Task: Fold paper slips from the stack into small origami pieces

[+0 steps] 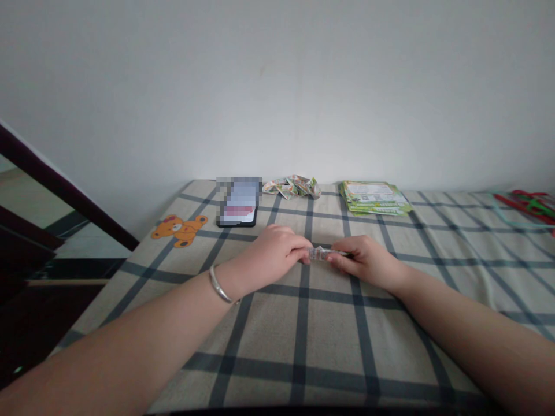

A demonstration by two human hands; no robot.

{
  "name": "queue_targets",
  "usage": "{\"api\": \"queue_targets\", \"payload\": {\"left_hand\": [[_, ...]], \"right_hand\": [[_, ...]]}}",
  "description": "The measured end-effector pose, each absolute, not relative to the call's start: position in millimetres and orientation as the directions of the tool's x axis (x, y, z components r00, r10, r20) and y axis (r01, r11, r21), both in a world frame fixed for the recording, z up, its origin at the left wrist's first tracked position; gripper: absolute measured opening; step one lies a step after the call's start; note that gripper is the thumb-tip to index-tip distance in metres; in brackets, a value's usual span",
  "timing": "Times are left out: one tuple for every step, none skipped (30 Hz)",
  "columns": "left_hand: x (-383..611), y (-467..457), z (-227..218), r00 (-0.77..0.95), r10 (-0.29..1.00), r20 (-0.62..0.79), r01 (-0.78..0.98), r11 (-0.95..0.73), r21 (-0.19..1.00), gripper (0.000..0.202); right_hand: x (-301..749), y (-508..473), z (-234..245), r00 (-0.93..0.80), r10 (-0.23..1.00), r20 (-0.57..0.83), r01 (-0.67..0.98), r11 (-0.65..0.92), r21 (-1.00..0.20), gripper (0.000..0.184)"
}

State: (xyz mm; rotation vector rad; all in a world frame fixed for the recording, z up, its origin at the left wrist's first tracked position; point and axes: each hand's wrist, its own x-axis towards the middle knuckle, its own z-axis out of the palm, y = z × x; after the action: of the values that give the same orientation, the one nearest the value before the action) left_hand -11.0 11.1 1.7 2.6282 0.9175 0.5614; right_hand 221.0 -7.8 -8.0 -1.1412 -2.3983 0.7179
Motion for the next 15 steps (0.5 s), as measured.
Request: {"api": "queue_targets", "payload": {"left_hand": [[-11.2, 11.2, 1.3, 0.721, 0.638, 0.271, 0.522, -0.757, 0.394, 0.017], [-11.3, 10.9, 1.4, 0.722, 0.633, 0.278, 0.519, -0.762, 0.386, 0.016], [-11.4, 10.4, 2.1, 0.723, 0.629, 0.284, 0.518, -0.767, 0.379, 0.016], [-11.5, 9.6, 3.1, 0.724, 0.627, 0.287, 0.519, -0.769, 0.374, 0.015], [-11.6, 8.8, 4.2, 0.724, 0.627, 0.288, 0.521, -0.77, 0.369, 0.015], [-11.5, 8.1, 5.0, 0.723, 0.629, 0.286, 0.525, -0.769, 0.365, 0.015], [-11.3, 7.6, 5.3, 0.722, 0.632, 0.283, 0.529, -0.767, 0.363, 0.015], [-11.1, 7.4, 4.9, 0.719, 0.636, 0.28, 0.533, -0.764, 0.364, 0.015], [-10.6, 7.4, 3.8, 0.715, 0.642, 0.276, 0.538, -0.758, 0.37, 0.015], [-10.0, 7.6, 2.0, 0.712, 0.648, 0.27, 0.541, -0.752, 0.376, 0.013], [-9.2, 7.8, -0.2, 0.703, 0.657, 0.272, 0.546, -0.744, 0.385, 0.011], [-8.4, 8.0, -2.4, 0.689, 0.67, 0.276, 0.555, -0.733, 0.392, 0.012], [-7.4, 8.0, -4.5, 0.678, 0.677, 0.287, 0.561, -0.728, 0.394, 0.013], [-6.4, 7.9, -6.1, 0.666, 0.683, 0.3, 0.566, -0.724, 0.394, 0.013], [-5.5, 7.5, -7.1, 0.657, 0.688, 0.309, 0.57, -0.721, 0.393, 0.013]], "right_hand": [[220.7, -7.8, -8.2, -0.584, 0.802, 0.125, 0.607, 0.534, -0.588, 0.038], [220.5, -7.8, -8.3, -0.58, 0.803, 0.134, 0.61, 0.538, -0.582, 0.038], [220.2, -7.7, -8.4, -0.581, 0.801, 0.146, 0.607, 0.546, -0.577, 0.038], [220.1, -7.5, -8.7, -0.581, 0.797, 0.161, 0.602, 0.555, -0.574, 0.038], [220.0, -7.2, -9.1, -0.582, 0.794, 0.176, 0.596, 0.564, -0.572, 0.038], [220.1, -6.8, -9.7, -0.583, 0.79, 0.187, 0.591, 0.571, -0.569, 0.037], [220.3, -6.3, -10.5, -0.586, 0.787, 0.194, 0.59, 0.579, -0.563, 0.037], [220.5, -5.8, -11.5, -0.588, 0.783, 0.202, 0.593, 0.587, -0.55, 0.037], [220.6, -5.2, -12.6, -0.591, 0.78, 0.207, 0.601, 0.597, -0.532, 0.038], [220.6, -4.7, -13.6, -0.593, 0.776, 0.213, 0.61, 0.606, -0.51, 0.038], [220.4, -4.4, -14.5, -0.595, 0.773, 0.219, 0.62, 0.615, -0.487, 0.038], [220.0, -4.3, -15.1, -0.594, 0.772, 0.226, 0.63, 0.621, -0.466, 0.037], [219.3, -4.4, -15.3, -0.592, 0.773, 0.23, 0.639, 0.624, -0.451, 0.036], [218.4, -4.7, -15.2, -0.587, 0.776, 0.23, 0.648, 0.621, -0.441, 0.033], [217.4, -5.2, -14.7, -0.581, 0.782, 0.226, 0.658, 0.614, -0.436, 0.029]]}}
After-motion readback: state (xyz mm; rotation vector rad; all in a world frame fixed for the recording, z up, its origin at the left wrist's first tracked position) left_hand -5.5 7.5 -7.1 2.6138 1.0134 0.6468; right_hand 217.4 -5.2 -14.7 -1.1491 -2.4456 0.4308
